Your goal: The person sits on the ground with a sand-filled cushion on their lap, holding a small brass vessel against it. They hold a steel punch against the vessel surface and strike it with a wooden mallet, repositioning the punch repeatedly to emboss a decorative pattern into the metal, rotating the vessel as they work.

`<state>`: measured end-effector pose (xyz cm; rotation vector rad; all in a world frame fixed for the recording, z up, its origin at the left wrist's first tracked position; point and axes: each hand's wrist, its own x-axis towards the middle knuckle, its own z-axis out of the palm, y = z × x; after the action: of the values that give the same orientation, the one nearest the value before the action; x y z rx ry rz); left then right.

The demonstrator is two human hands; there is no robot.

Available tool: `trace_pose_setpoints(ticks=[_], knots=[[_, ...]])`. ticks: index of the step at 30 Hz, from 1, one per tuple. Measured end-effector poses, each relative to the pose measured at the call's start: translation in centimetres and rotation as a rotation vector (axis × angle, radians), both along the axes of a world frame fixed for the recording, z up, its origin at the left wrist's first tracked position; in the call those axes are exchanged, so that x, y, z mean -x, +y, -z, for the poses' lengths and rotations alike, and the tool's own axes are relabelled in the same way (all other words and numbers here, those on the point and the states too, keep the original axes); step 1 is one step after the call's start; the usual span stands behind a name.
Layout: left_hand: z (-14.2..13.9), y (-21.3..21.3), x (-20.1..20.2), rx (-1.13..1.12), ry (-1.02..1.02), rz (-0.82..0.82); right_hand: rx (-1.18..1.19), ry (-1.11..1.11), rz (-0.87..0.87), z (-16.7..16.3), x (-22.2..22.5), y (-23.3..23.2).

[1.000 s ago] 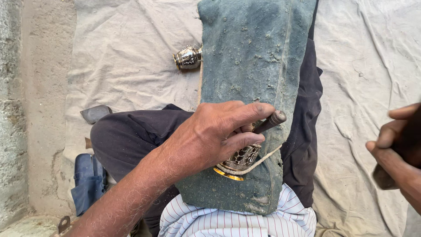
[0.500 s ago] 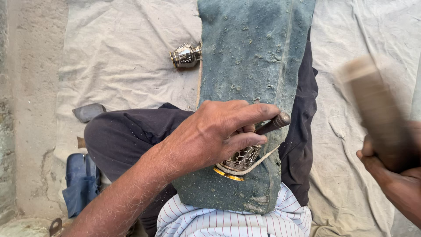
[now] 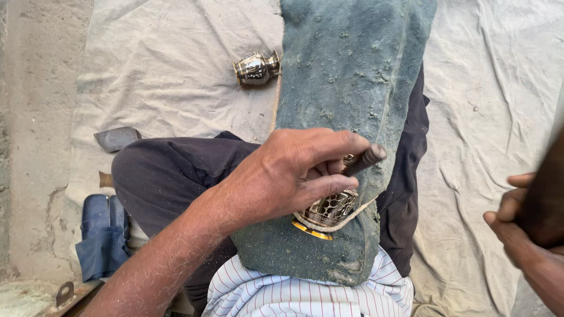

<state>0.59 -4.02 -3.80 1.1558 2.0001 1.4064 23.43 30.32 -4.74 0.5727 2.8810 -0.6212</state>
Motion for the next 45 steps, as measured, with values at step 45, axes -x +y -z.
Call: trace_pose_setpoints(ticks=[45], knots=[[0.6, 0.5, 0.6, -0.005, -0.084, -0.011, 0.254, 0.023, 0.191, -2.0, 2.3, 1.5]])
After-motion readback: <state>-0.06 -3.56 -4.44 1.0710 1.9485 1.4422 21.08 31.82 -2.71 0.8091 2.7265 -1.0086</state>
